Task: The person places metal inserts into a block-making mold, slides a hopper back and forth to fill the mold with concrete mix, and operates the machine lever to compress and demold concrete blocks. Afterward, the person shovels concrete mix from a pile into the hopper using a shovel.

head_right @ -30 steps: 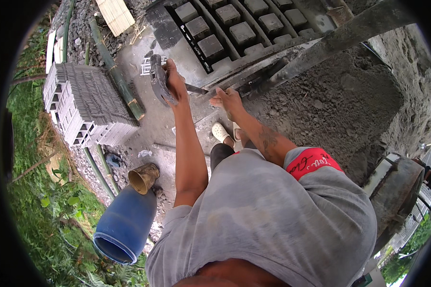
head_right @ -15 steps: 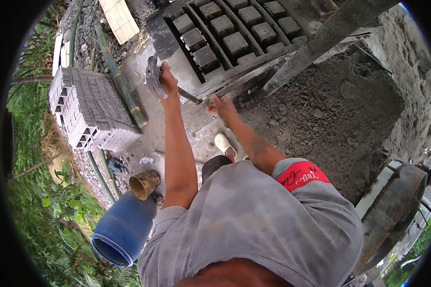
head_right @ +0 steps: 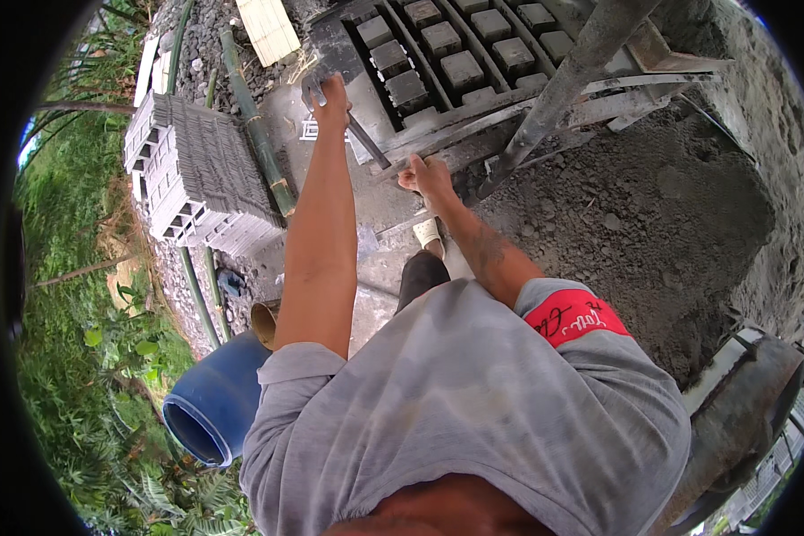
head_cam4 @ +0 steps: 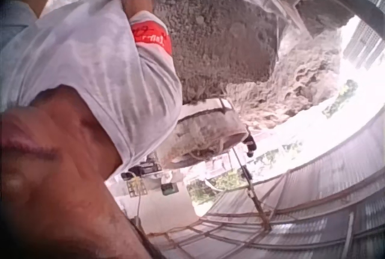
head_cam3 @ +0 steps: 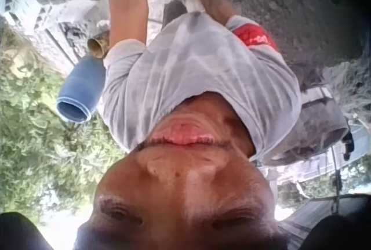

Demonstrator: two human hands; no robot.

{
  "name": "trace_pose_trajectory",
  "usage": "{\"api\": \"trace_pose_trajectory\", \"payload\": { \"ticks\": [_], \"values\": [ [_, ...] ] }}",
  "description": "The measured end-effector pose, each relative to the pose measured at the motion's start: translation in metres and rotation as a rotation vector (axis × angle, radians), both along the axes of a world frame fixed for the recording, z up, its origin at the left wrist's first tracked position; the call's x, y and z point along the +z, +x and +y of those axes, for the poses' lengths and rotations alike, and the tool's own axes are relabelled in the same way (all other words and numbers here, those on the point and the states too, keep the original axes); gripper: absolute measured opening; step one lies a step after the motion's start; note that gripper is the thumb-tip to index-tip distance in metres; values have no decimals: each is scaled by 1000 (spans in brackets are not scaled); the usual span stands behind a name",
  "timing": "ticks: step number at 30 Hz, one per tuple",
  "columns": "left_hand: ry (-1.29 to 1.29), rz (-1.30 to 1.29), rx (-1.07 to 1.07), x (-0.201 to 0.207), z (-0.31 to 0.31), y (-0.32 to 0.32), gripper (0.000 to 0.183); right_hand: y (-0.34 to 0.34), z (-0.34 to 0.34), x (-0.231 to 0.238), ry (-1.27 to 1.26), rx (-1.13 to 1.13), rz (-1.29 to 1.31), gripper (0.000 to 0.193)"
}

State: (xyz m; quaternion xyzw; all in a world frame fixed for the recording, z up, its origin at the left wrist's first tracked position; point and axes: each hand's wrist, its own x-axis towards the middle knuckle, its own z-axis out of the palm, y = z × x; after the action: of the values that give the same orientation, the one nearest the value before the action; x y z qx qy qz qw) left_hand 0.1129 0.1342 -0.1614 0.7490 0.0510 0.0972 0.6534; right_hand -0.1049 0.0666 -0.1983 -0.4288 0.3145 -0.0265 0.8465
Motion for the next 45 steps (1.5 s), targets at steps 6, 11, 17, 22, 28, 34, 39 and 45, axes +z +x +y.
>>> {"api": "trace_pose_trajectory", "payload": {
  "ticks": [6, 11, 17, 22, 28, 34, 39, 45],
  "values": [
    [-608, 283, -185, 28, -26, -19, 34, -4, -14, -14, -73, -46, -21, 33],
    [-229, 42, -153, -8, 2, 16, 27, 2, -1, -4, -89, -61, -7, 35],
    [-186, 357, -126, -4, -20, 25, 49, -1, -10, -6, -121, -41, -7, 35],
    [-365, 487, -115, -3, -18, 34, 41, -3, -5, 9, -66, -105, 2, 36],
    [-94, 404, -103, -10, -31, 42, 19, 2, -11, 14, -34, -140, -46, 33],
    [670, 332, 88, 26, -42, 10, 50, -8, -15, 8, -168, -79, 1, 33],
    [734, 293, 117, 43, -35, 3, 47, -4, -6, 15, -186, -124, 5, 33],
    [715, 355, 123, 37, -40, 17, 44, 0, -4, 7, -192, -118, 9, 35]
  ]
}}
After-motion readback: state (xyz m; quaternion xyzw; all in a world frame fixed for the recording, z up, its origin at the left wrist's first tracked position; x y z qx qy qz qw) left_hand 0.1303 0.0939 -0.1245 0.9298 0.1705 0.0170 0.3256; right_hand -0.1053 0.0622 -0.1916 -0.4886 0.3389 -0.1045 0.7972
